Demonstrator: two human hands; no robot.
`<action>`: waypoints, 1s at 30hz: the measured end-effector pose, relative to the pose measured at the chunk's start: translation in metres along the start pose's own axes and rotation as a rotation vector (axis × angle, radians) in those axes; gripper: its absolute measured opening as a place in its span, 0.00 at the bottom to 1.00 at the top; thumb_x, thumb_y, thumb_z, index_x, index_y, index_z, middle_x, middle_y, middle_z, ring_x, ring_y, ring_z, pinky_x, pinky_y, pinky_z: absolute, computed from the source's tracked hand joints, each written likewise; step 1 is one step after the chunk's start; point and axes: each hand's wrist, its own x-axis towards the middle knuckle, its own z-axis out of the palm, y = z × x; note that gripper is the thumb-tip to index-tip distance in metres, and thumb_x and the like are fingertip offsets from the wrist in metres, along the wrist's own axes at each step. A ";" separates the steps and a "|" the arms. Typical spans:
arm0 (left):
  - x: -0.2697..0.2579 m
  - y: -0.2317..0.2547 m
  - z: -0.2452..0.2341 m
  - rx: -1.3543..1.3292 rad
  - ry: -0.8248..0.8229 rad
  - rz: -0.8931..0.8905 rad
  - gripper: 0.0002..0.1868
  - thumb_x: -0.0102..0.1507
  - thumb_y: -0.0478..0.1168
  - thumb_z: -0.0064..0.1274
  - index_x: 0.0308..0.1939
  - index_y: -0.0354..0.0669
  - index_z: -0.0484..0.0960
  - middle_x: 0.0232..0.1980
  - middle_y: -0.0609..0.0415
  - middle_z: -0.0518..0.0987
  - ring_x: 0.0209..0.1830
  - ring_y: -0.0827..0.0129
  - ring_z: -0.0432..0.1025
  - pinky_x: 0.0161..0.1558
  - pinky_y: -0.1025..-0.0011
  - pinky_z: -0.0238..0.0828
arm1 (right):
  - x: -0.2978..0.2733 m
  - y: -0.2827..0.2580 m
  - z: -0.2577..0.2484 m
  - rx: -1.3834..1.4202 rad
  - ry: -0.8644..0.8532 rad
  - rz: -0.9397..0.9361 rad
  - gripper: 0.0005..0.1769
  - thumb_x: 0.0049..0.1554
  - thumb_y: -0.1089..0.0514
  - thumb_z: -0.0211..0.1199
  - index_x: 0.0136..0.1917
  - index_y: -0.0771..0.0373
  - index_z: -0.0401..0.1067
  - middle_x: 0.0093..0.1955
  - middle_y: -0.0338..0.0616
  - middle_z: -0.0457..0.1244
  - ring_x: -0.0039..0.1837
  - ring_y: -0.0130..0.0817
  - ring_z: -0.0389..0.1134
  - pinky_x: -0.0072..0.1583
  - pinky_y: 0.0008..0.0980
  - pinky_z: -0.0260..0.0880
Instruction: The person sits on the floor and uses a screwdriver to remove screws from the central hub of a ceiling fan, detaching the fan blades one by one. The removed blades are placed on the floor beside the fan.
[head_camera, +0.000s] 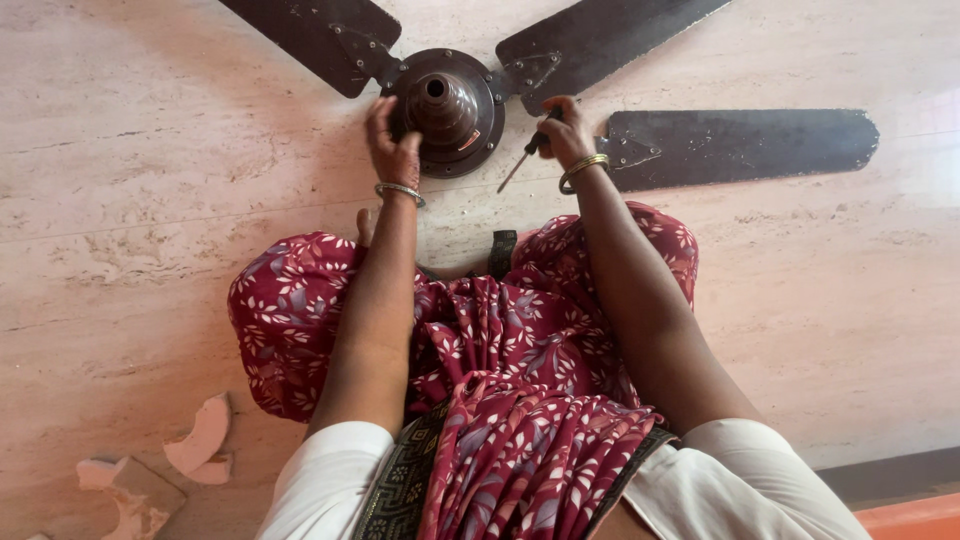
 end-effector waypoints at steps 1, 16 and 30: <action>0.000 -0.009 0.000 0.069 0.149 -0.016 0.30 0.58 0.33 0.60 0.66 0.47 0.77 0.69 0.47 0.74 0.70 0.56 0.70 0.72 0.57 0.66 | 0.000 0.004 0.005 0.027 -0.058 0.028 0.19 0.56 0.63 0.63 0.61 0.60 0.68 0.39 0.46 0.65 0.30 0.30 0.67 0.30 0.29 0.70; 0.004 -0.062 -0.006 -0.390 0.006 -0.992 0.28 0.63 0.56 0.54 0.65 0.51 0.73 0.48 0.54 0.77 0.40 0.61 0.73 0.34 0.56 0.76 | -0.011 0.006 0.064 -0.026 -0.227 0.439 0.17 0.60 0.52 0.61 0.58 0.62 0.75 0.34 0.43 0.66 0.26 0.29 0.64 0.31 0.35 0.73; 0.028 -0.051 -0.007 -0.590 0.026 -0.711 0.29 0.66 0.43 0.55 0.70 0.47 0.70 0.63 0.56 0.77 0.55 0.65 0.74 0.50 0.62 0.78 | 0.016 0.027 0.060 0.123 -0.277 0.407 0.16 0.62 0.50 0.62 0.60 0.59 0.74 0.32 0.38 0.64 0.30 0.27 0.65 0.34 0.34 0.73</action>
